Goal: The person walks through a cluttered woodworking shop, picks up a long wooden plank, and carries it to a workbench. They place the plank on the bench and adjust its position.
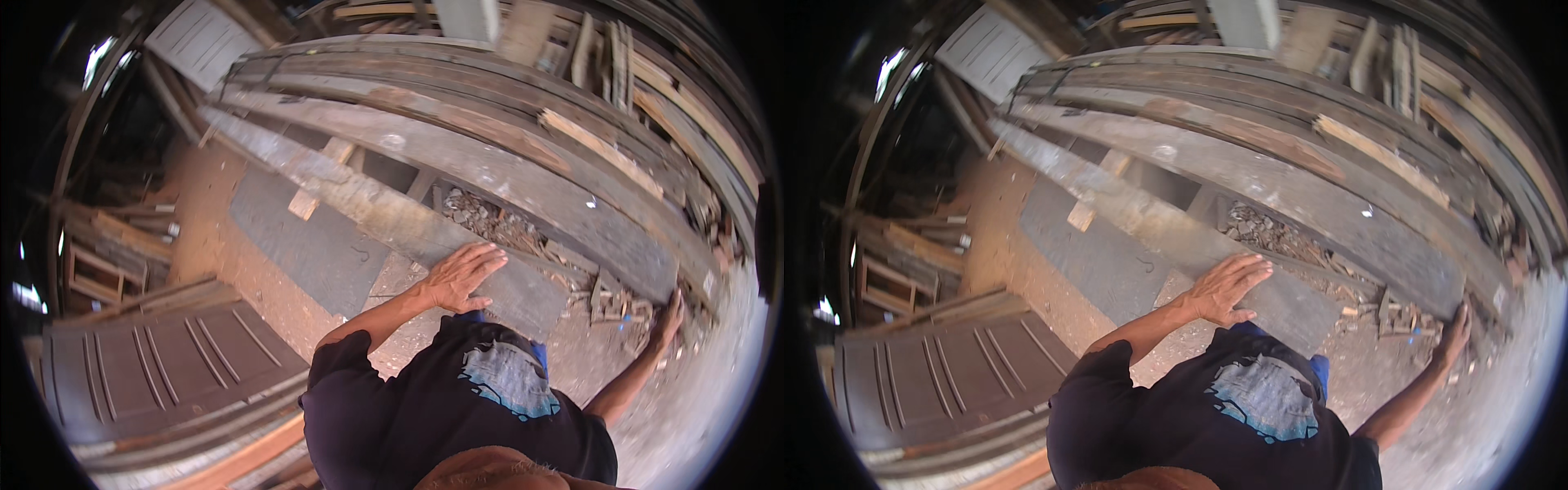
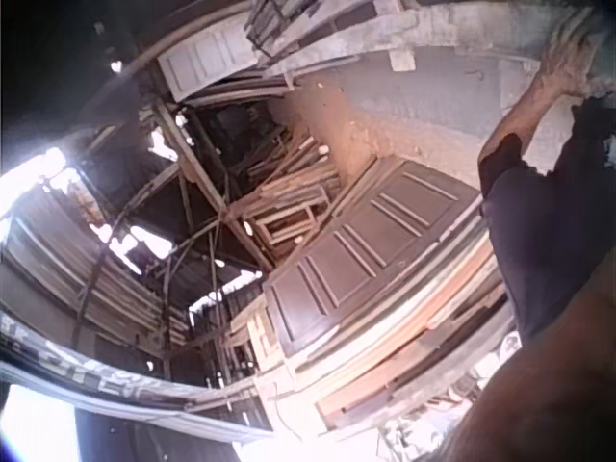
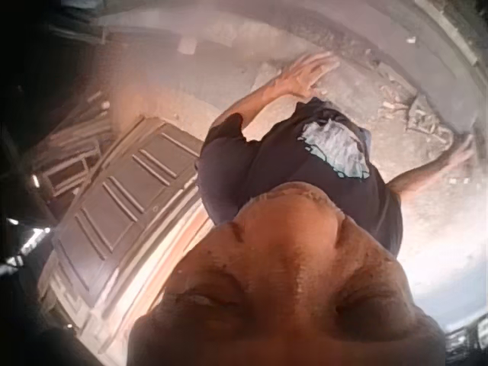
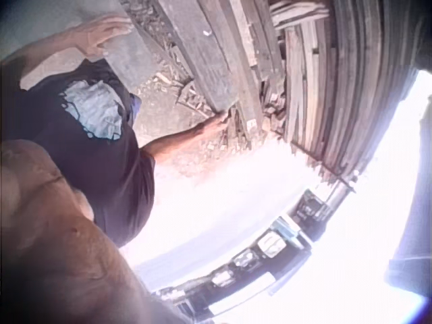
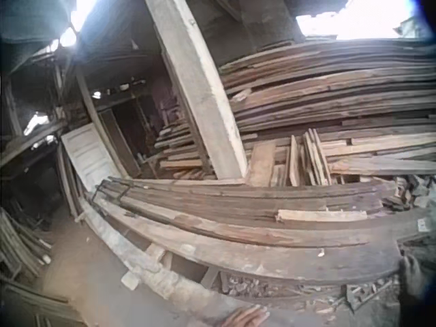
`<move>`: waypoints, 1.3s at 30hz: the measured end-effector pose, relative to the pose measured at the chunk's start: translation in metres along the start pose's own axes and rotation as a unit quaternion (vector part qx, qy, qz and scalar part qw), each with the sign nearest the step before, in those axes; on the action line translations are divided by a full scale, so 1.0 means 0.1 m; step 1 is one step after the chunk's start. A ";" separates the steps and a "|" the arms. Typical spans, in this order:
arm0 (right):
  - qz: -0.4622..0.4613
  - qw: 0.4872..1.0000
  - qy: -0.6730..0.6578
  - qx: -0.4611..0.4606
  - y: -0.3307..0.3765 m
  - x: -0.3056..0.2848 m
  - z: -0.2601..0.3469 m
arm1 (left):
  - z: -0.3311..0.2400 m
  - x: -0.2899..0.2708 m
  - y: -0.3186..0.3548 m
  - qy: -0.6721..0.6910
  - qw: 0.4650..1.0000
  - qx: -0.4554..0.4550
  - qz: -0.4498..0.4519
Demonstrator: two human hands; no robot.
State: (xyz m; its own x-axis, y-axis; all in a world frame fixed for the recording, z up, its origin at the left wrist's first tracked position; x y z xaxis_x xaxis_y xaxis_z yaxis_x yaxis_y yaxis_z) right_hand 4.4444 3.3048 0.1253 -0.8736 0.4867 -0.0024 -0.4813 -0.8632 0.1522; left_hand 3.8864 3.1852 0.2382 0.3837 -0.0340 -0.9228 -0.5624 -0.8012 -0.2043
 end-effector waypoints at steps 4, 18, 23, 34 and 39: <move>0.083 0.987 -0.106 0.090 -0.34 0.16 -0.05 | 0.11 -0.05 0.05 0.030 0.994 -0.103 -0.035; 0.385 0.885 0.243 -0.099 -0.16 0.55 0.84 | -2.00 2.00 -1.98 0.698 0.704 -0.104 -0.077; 0.389 0.858 0.277 -0.189 0.02 0.65 1.42 | -1.42 2.44 -2.24 0.835 0.476 -0.190 -0.202; 0.343 0.754 0.385 -0.406 0.38 1.00 1.40 | -0.73 2.34 -2.51 0.869 0.339 -0.038 -0.358; 0.322 0.757 0.412 -0.393 0.36 0.99 1.38 | -0.62 2.40 -2.34 0.818 0.412 -0.134 -0.379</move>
Point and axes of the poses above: each hand's wrist, its own y-axis away from the middle knuckle, its own x-axis out of the palm, z = x × y, the point moved 9 cm from there along -y, towards the middle knuckle, and after that the axes turned 5 degrees about -y, right-handed, at the moved point
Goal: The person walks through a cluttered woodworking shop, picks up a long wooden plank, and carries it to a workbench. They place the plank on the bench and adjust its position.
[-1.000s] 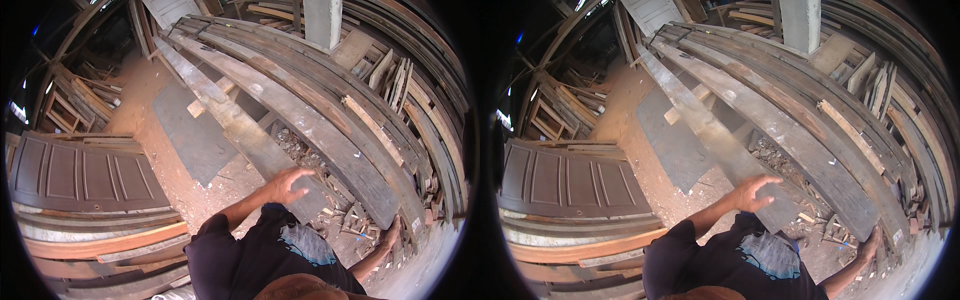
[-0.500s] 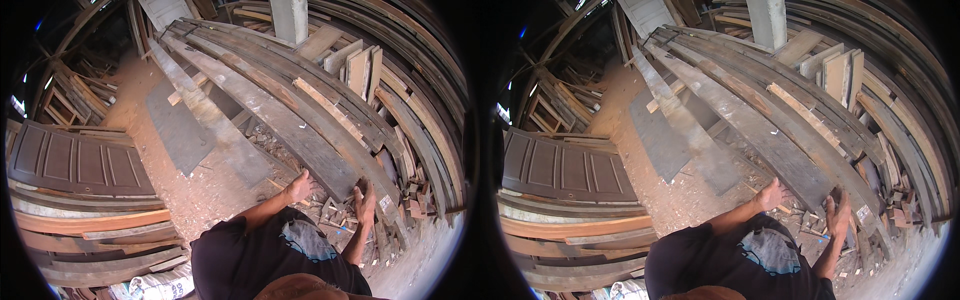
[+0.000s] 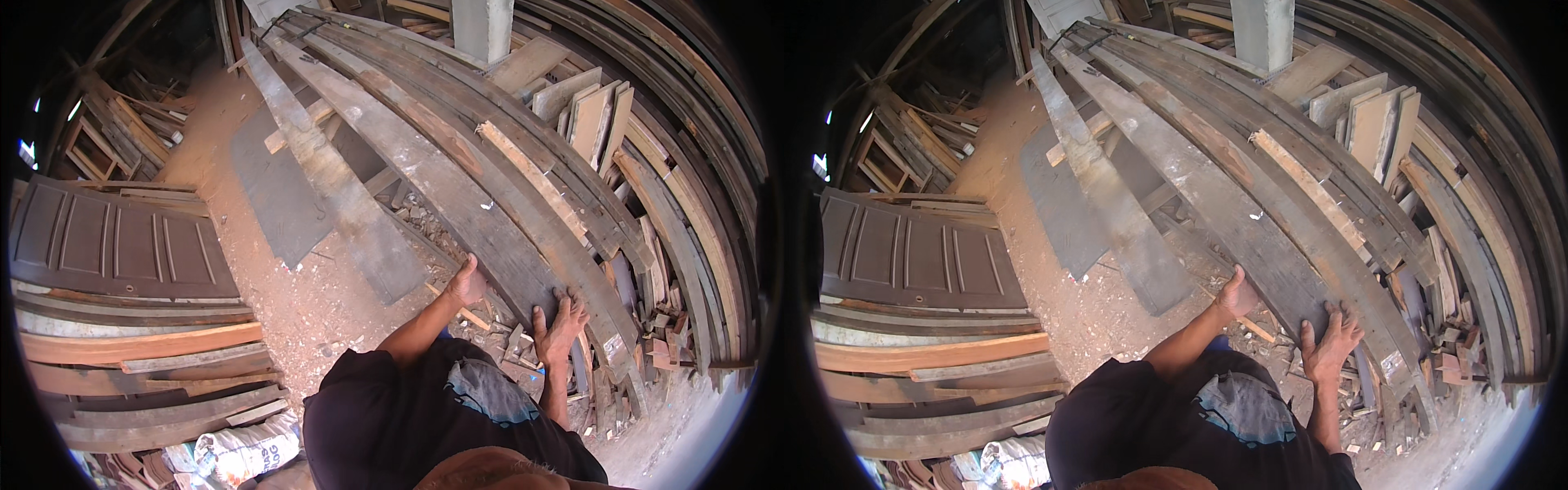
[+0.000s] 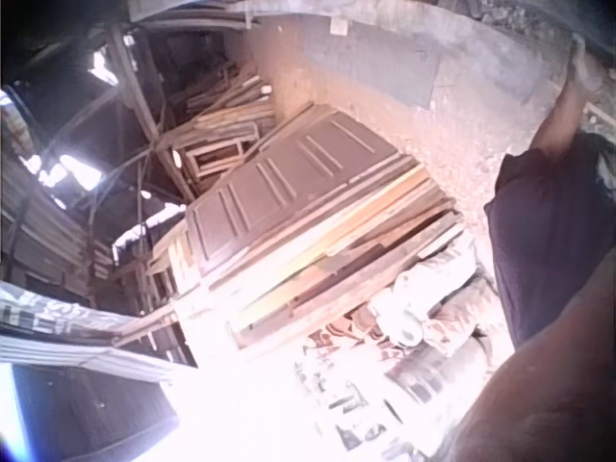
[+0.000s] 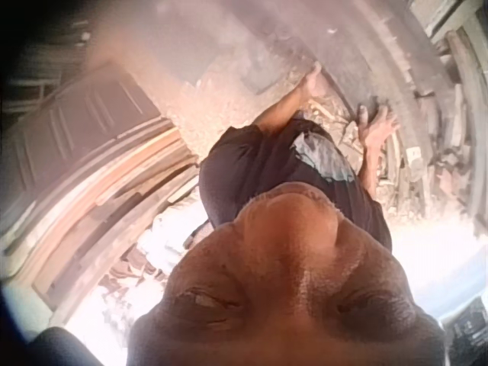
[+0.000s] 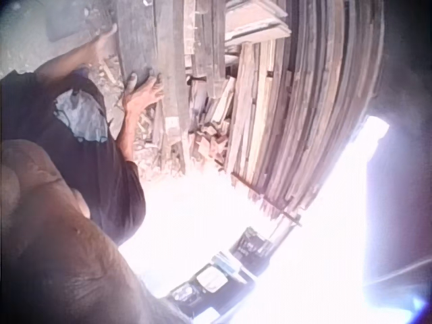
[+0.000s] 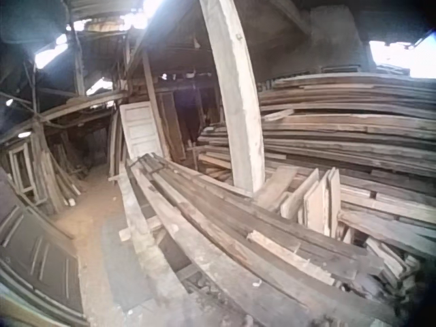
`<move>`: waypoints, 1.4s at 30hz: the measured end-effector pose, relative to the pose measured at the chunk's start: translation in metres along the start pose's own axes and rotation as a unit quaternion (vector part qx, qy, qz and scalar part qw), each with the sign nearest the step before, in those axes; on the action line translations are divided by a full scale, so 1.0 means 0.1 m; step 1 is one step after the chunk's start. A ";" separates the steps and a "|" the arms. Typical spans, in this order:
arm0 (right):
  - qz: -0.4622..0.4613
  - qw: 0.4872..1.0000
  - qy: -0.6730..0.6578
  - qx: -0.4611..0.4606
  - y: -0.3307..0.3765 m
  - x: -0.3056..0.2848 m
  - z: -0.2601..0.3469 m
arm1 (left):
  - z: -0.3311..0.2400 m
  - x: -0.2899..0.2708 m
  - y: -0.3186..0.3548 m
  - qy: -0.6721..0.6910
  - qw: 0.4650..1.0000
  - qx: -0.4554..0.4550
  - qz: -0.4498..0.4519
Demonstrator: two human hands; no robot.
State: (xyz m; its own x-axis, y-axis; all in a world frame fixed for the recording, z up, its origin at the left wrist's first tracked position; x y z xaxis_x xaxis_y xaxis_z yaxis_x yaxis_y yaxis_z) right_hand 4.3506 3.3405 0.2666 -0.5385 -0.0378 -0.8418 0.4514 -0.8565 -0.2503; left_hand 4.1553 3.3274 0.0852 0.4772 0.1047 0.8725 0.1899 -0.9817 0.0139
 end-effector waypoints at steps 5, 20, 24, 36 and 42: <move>-0.006 1.000 -0.008 0.006 0.00 0.03 -0.01 | 0.17 -0.74 0.43 -0.105 0.977 -0.116 -0.145; 0.112 0.984 0.137 -0.015 -0.04 0.64 1.15 | -0.33 -2.19 2.12 -0.787 0.537 -0.304 0.014; 0.097 0.991 0.046 -0.075 -0.26 1.01 1.79 | -1.07 -2.46 2.68 -0.758 0.553 -0.343 -0.037; 0.299 0.952 -0.060 -0.030 -0.81 2.64 2.99 | -2.53 -3.47 3.53 -0.728 0.591 -0.298 -0.180; 0.286 0.956 -0.049 -0.051 -0.85 2.62 2.90 | -2.91 -2.86 3.05 -0.684 0.657 -0.280 -0.147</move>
Point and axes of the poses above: each hand's wrist, its own y-axis away from the middle knuckle, its own x-axis out of the palm, z = x × y, the point moved 9 cm from there along -y, towards the middle knuckle, and after that the axes turned 5 degrees about -y, right-handed, at the moved point
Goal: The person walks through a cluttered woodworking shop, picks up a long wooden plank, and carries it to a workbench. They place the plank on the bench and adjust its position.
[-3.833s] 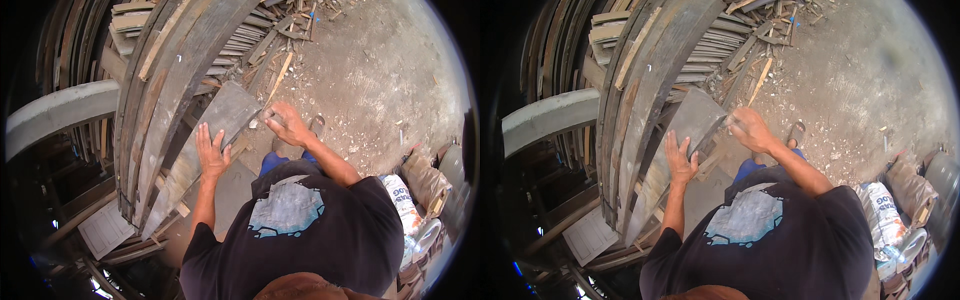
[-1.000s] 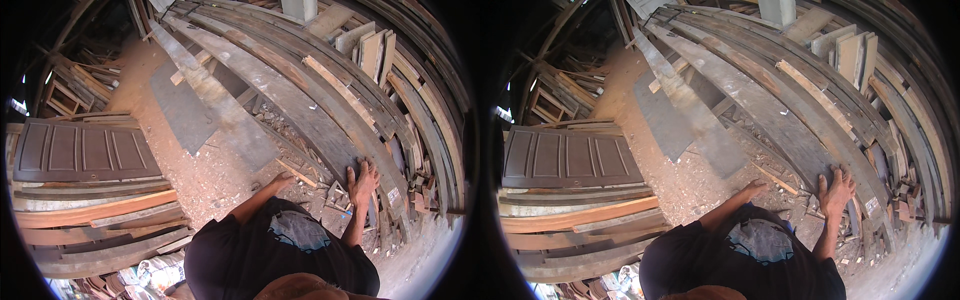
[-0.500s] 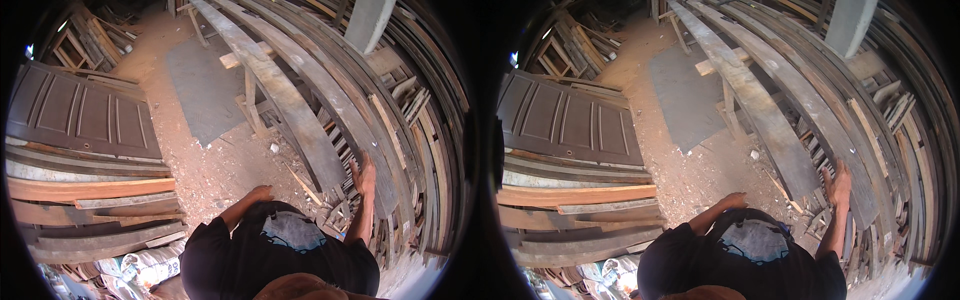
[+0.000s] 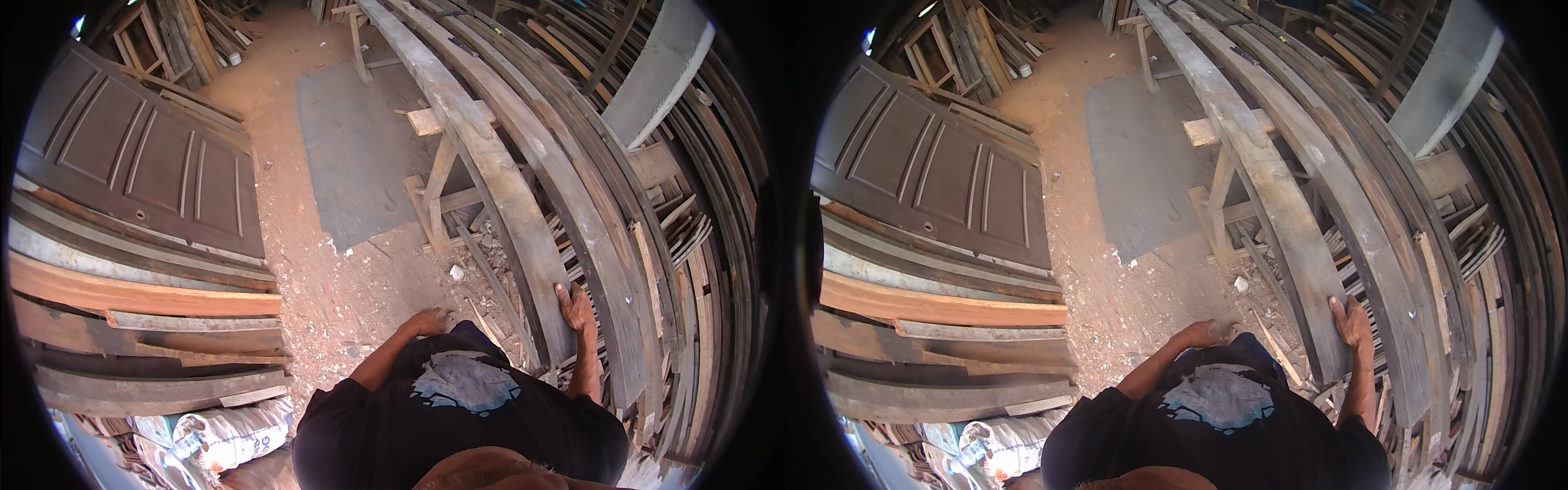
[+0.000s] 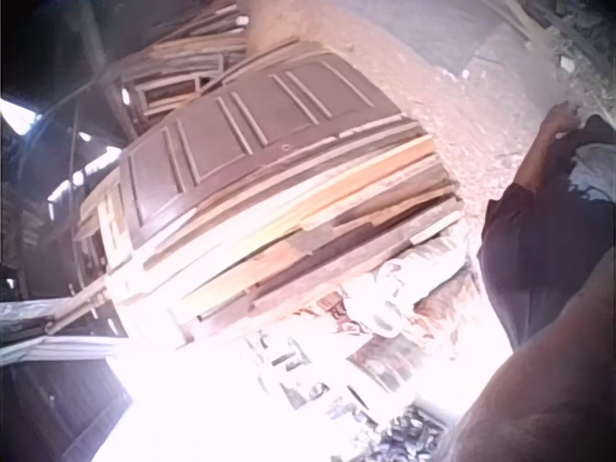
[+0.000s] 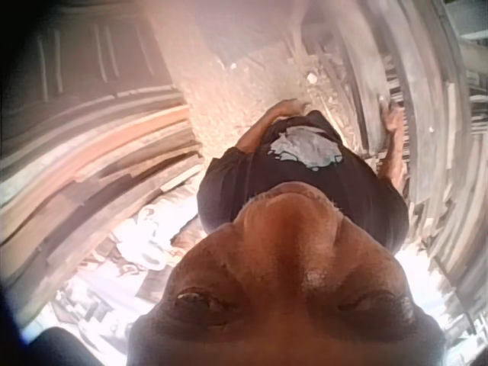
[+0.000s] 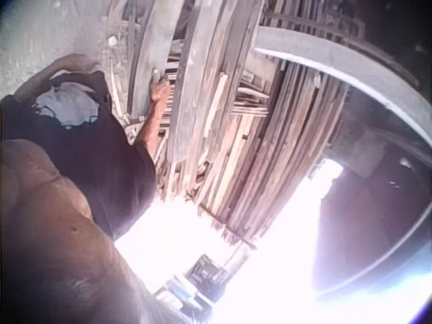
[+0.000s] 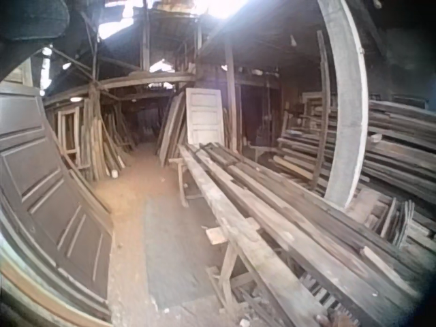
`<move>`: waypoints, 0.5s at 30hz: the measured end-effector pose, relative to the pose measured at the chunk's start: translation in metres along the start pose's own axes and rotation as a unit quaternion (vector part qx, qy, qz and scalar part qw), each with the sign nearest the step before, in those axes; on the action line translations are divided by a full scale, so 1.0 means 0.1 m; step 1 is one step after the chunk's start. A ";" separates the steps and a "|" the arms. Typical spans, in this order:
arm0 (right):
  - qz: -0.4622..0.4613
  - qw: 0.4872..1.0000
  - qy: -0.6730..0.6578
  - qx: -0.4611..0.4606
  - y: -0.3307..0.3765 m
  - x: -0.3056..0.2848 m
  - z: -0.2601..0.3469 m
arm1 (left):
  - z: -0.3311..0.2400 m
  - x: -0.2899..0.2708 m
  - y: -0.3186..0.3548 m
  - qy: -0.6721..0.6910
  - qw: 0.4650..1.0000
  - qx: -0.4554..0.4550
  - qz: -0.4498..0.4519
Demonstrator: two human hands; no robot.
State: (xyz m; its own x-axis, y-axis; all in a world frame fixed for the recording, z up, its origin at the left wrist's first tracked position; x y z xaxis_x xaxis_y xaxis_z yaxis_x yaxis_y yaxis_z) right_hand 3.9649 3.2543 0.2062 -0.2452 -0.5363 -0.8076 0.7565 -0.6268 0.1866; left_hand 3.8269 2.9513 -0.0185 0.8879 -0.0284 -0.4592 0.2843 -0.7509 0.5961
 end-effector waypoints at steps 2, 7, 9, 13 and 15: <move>0.077 0.995 0.042 0.043 -0.10 0.04 -0.01 | -0.10 -0.18 0.02 -0.008 1.000 0.000 0.013; 0.128 0.982 0.138 -0.012 -0.66 -0.14 0.54 | 0.55 -0.61 -0.37 -0.079 0.995 -0.026 -0.059; 0.105 0.986 0.116 -0.060 -0.92 -0.34 1.01 | 0.68 -0.88 -0.36 -0.067 0.994 -0.056 -0.069; 0.094 0.965 0.160 -0.185 -1.62 -0.29 1.68 | 0.97 -1.38 -0.36 -0.055 0.987 -0.095 -0.116; 0.117 0.960 0.168 -0.192 -1.94 -0.09 1.87 | 1.14 -1.46 -0.36 -0.024 0.984 -0.096 -0.147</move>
Point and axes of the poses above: each hand's wrist, its own y-axis away from the middle knuckle, its own x-axis out of the palm, z = x × y, the point moved 9 cm from there along -y, towards the middle knuckle, and after that the axes turned 5 degrees about -y, right-handed, at the moved point
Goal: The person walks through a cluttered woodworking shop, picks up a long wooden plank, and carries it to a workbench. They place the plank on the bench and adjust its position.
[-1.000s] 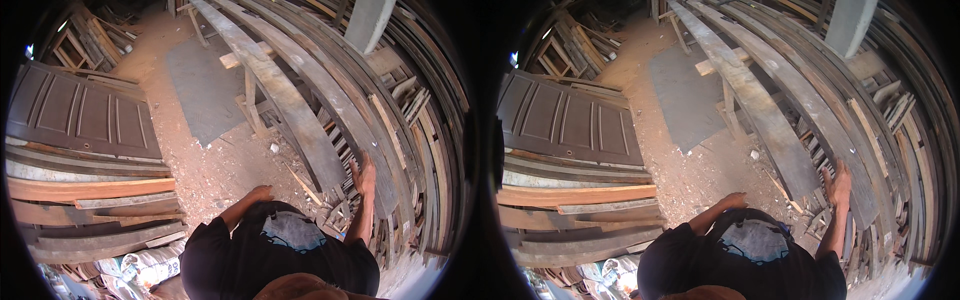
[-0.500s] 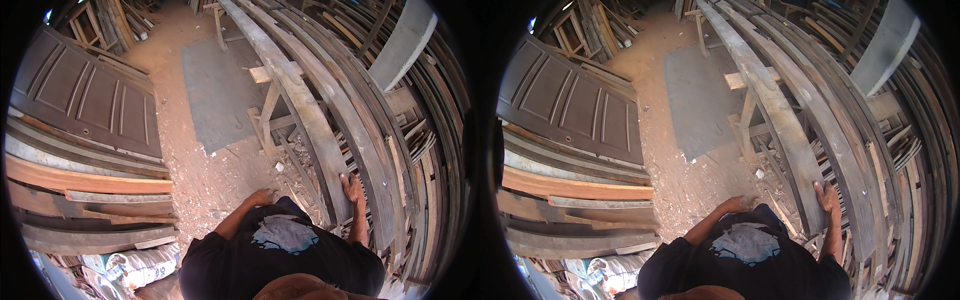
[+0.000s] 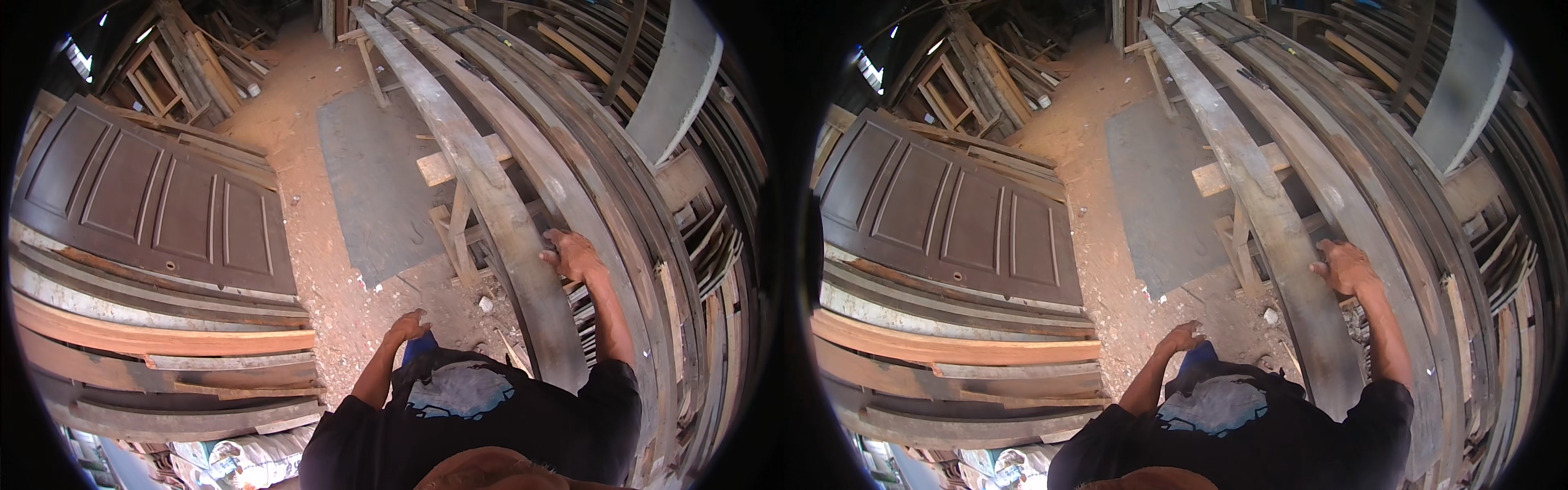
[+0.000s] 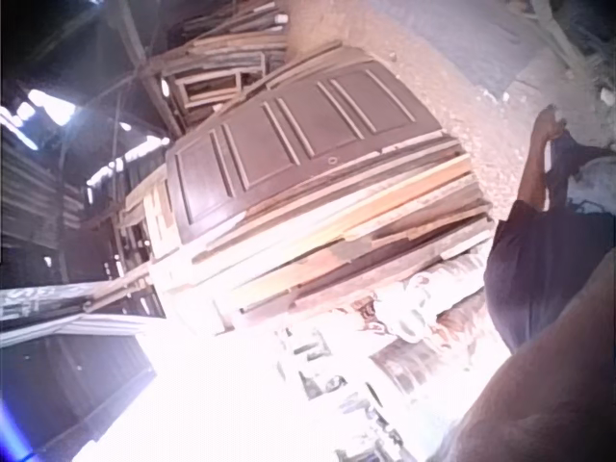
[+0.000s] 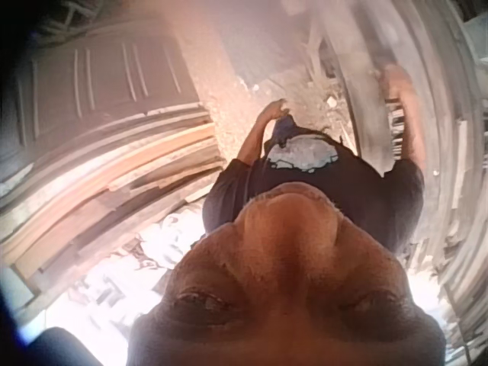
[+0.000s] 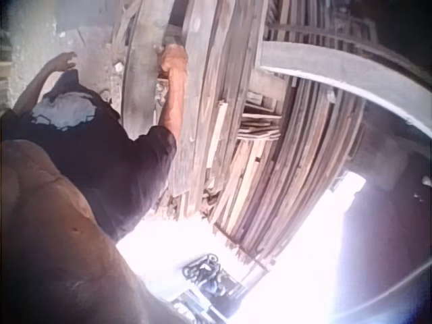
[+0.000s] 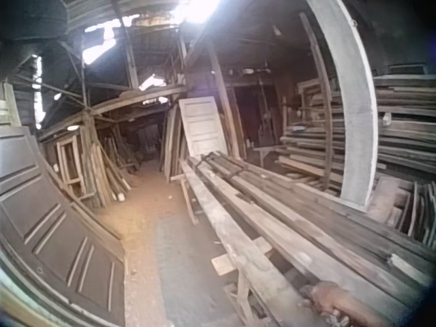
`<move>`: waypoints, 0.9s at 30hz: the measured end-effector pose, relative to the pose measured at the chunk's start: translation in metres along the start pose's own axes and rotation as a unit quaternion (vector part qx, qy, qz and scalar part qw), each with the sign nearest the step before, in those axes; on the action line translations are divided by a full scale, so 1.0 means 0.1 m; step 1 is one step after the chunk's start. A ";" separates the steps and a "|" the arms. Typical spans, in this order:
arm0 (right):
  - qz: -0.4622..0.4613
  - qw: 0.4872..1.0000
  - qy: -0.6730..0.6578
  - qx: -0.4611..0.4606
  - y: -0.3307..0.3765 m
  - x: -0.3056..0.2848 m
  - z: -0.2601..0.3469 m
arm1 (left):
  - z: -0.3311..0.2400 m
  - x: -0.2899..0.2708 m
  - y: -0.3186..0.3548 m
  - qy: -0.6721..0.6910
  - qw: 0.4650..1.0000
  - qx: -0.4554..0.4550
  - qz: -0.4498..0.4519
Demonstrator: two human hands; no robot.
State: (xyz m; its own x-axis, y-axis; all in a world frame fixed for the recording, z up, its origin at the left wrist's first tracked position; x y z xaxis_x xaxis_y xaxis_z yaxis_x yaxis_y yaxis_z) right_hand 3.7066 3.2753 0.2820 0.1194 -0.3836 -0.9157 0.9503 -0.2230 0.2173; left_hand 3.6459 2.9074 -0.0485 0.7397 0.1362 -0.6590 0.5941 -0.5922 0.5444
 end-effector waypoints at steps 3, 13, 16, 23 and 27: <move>0.035 0.999 0.012 -0.031 -0.56 0.04 0.31 | 0.28 -0.10 -0.12 0.058 0.997 -0.051 0.008; 0.044 0.997 0.040 -0.045 -2.62 0.07 1.28 | 1.46 -1.02 -0.62 0.030 0.998 -0.060 0.006; 0.007 0.999 0.021 -0.036 -3.28 0.06 1.61 | 1.82 -1.56 -0.77 0.068 0.995 -0.071 -0.006; -0.006 0.996 -0.073 -0.057 -4.42 0.15 2.12 | 2.36 -2.42 -1.21 0.059 0.993 -0.098 0.028; -0.094 0.993 -0.061 -0.039 -5.31 -0.12 1.97 | 2.46 -2.96 -1.75 0.100 0.991 -0.087 0.012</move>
State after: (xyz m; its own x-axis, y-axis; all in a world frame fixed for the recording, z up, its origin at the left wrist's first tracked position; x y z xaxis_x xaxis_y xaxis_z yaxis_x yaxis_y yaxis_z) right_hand 3.1436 3.2219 0.2444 -0.0943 -0.4486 -0.8888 0.9723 -0.2334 0.0146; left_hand 3.2454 2.7751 -0.0769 0.7921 0.2877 -0.5383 0.6077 -0.4541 0.6515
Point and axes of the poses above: each hand's wrist, its own y-axis away from the middle knuckle, its own x-axis out of the palm, z = x × y, the point moved 9 cm from there along -y, towards the middle knuckle, and after that the axes turned 5 degrees about -y, right-handed, at the moved point
